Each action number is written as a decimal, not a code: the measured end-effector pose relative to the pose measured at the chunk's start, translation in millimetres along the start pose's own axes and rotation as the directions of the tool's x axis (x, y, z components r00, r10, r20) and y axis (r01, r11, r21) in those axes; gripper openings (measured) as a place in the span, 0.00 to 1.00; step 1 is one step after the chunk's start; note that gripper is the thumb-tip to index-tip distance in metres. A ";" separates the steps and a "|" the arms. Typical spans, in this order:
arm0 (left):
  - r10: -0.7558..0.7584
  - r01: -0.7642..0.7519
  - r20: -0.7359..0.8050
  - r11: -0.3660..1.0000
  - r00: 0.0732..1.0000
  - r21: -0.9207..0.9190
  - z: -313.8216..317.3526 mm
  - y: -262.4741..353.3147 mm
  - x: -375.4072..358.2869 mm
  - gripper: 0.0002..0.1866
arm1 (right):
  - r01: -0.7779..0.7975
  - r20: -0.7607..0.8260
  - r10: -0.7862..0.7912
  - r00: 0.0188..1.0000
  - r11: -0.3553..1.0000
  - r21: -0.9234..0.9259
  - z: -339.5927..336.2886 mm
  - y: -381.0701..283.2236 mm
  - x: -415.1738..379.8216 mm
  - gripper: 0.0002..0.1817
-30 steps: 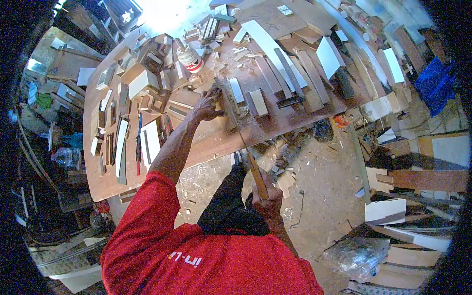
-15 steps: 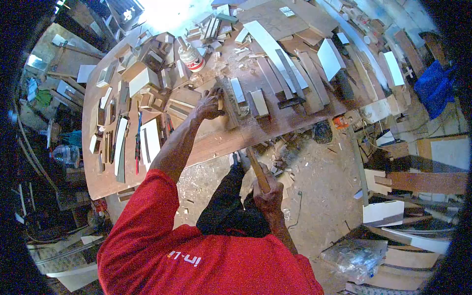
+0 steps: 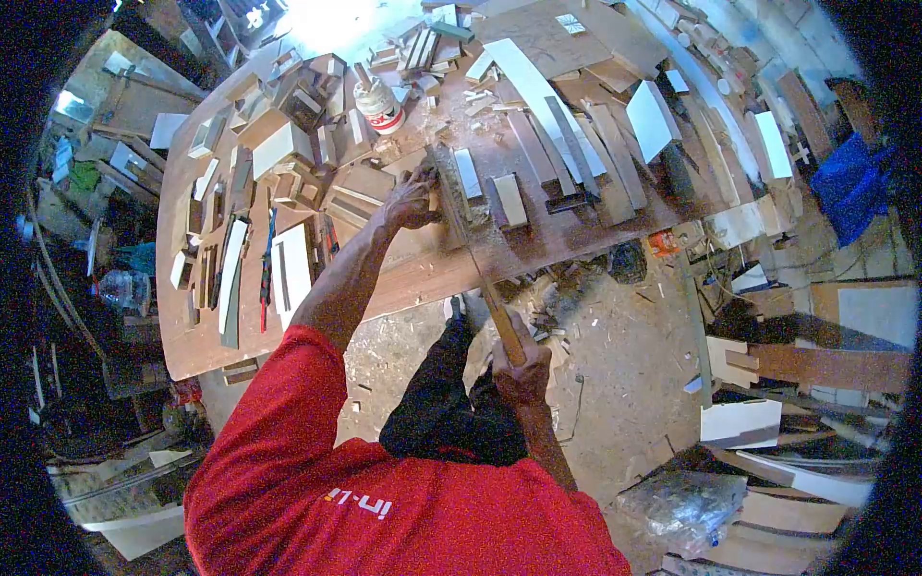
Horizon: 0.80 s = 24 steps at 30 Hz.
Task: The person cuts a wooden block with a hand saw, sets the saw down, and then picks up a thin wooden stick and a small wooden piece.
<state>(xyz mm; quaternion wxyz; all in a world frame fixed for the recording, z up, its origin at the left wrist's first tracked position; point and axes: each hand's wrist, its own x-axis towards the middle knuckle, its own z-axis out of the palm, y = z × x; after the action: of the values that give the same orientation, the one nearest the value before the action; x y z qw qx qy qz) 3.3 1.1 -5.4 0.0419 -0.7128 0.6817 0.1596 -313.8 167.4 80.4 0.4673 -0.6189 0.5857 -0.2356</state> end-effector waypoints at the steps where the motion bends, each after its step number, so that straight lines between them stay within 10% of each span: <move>1: 0.036 -0.036 -0.026 0.999 0.999 -0.003 3.0 -3.5 2.8 0.51 | 0.068 -0.026 -0.068 0.997 0.998 0.006 2.5 1.4 1.4 0.23; 15: -0.033 0.032 -0.025 0.999 0.999 -0.025 -3.1 2.6 -3.0 0.53 | 0.013 -0.028 -0.010 1.000 0.993 0.117 0.7 6.9 -1.6 0.23; 24: -0.012 0.011 -0.044 1.000 0.999 -0.021 2.4 0.1 0.1 0.56 | 0.297 -0.105 -0.303 0.947 0.952 -0.068 6.3 17.2 4.2 0.24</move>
<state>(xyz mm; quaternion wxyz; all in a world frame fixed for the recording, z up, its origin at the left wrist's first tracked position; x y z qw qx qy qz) 2.9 1.7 -7.7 0.0204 -0.7204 0.6766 0.1507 -316.4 167.4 61.8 0.3757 -0.6981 0.5164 -0.3236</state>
